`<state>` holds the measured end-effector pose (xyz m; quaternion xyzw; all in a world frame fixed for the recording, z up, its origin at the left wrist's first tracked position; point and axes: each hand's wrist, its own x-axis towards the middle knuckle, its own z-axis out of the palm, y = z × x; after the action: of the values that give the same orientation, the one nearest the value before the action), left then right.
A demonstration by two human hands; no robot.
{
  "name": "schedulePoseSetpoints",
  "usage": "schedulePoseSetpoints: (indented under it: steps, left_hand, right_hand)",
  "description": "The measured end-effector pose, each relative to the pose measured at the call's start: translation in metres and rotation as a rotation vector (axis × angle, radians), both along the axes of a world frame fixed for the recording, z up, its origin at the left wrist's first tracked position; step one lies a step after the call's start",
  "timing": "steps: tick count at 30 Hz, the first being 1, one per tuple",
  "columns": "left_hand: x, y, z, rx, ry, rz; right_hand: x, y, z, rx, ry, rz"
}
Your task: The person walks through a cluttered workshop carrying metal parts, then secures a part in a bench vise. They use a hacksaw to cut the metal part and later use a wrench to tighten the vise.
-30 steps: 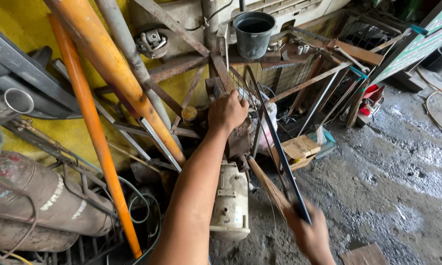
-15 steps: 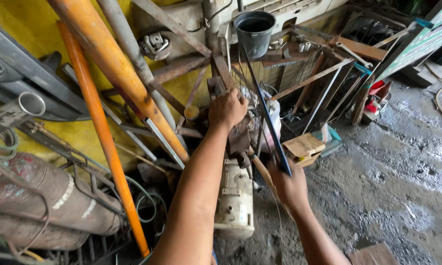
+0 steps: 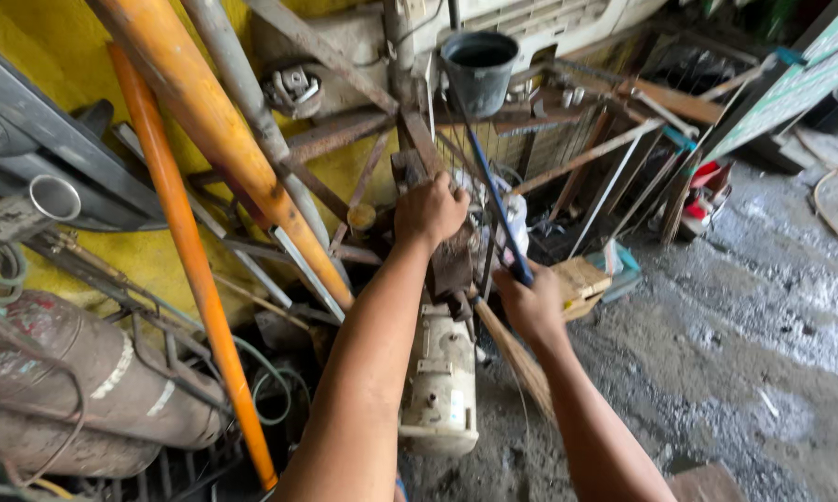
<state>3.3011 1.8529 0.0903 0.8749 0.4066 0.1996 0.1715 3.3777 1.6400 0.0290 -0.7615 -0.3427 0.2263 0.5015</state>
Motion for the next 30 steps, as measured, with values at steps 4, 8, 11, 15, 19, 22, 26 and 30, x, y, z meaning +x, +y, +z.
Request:
schedulePoseSetpoints:
  steps: [4,8,11,15,19,22,26,30]
  left_hand:
    - [0.006,0.004,0.001,0.138,-0.082,0.003]
    - [0.008,0.007,0.0,0.019,0.066,0.026]
    - [0.006,0.006,0.001,0.156,0.027,0.002]
    - [0.003,0.006,0.002,0.098,-0.028,-0.009]
    - [0.006,0.006,-0.005,0.064,0.001,-0.002]
    - [0.009,0.009,-0.008,0.064,0.116,0.005]
    - [0.009,0.011,-0.006,0.086,0.079,0.015]
    - [0.005,0.003,-0.004,0.158,-0.043,0.005]
  right_hand:
    - [-0.045,-0.158,-0.036,0.162,0.389,-0.116]
    - [-0.046,-0.173,-0.027,-0.181,0.292,-0.221]
    - [-0.019,-0.054,-0.013,-0.057,0.056,-0.175]
    - [0.006,0.026,-0.01,0.242,0.072,0.003]
    - [-0.028,-0.093,-0.028,-0.013,0.026,-0.049]
    - [-0.06,-0.191,-0.023,-0.012,0.29,-0.18]
    - [-0.037,-0.133,0.002,-0.102,0.156,-0.141]
    - [0.01,0.027,0.008,0.166,0.118,0.008]
